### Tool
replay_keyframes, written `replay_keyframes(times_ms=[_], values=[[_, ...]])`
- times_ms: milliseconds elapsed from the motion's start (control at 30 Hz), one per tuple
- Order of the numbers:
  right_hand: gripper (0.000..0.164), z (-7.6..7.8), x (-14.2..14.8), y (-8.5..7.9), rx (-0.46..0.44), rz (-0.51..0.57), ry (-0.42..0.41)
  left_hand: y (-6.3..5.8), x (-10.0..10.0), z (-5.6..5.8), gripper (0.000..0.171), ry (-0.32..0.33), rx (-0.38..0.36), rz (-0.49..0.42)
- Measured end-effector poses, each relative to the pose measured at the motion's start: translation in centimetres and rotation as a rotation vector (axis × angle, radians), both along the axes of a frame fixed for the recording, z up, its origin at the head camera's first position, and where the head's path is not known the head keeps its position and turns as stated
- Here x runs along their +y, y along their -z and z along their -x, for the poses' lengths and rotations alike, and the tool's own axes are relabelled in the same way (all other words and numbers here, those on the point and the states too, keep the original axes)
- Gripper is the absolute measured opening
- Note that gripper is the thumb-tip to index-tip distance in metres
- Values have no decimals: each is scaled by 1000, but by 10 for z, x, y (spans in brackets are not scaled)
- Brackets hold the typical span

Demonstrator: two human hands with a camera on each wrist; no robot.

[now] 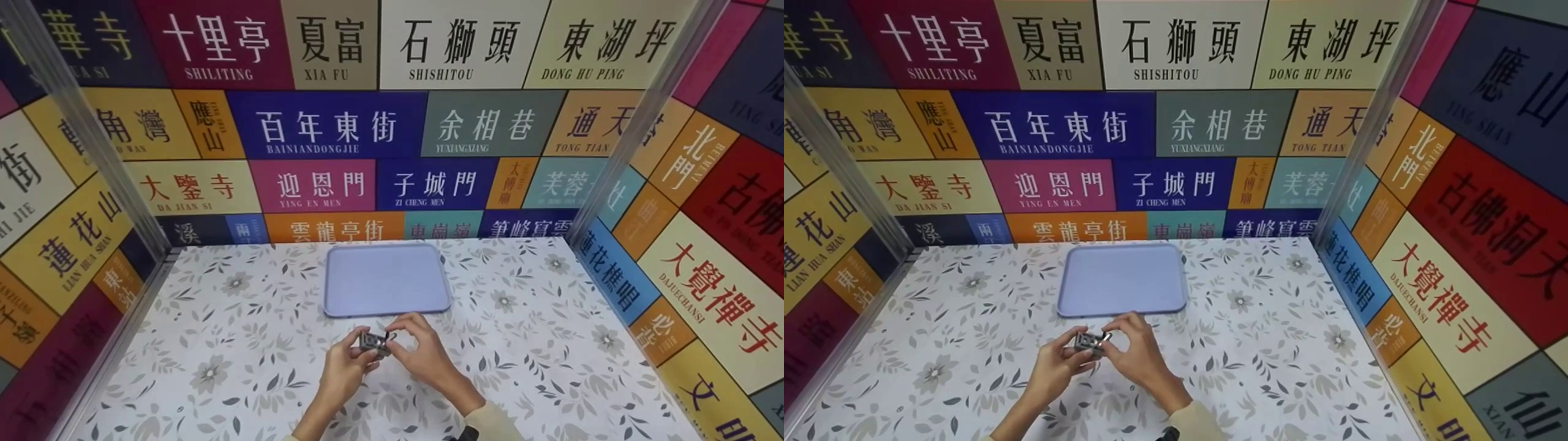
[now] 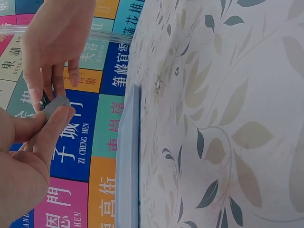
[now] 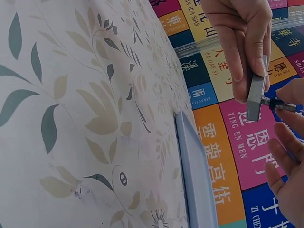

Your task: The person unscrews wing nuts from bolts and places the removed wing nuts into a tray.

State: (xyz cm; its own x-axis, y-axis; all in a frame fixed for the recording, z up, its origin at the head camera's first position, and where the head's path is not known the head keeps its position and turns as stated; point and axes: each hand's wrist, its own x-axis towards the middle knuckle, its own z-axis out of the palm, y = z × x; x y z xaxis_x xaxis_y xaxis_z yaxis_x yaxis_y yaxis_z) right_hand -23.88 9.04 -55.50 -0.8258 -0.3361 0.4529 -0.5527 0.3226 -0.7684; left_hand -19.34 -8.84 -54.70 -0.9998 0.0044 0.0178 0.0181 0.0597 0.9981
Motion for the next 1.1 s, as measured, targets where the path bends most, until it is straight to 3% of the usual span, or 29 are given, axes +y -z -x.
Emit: replay_keyframes(times_ms=[200, 400, 567, 1100], values=[[32, 0, -4, -3, 140, 13, -32, 0, 1, -1, 50, 3, -16, -26], [33, -10, -7, -23, 246, 54, -72, 2, 3, -1, 48, 21, 12, -46], [33, -13, -8, -27, 255, 68, -68, 3, 3, -1, 46, 26, 36, -41], [32, -15, -6, -31, 240, 99, -46, 4, 1, -1, 47, 34, 19, -18]])
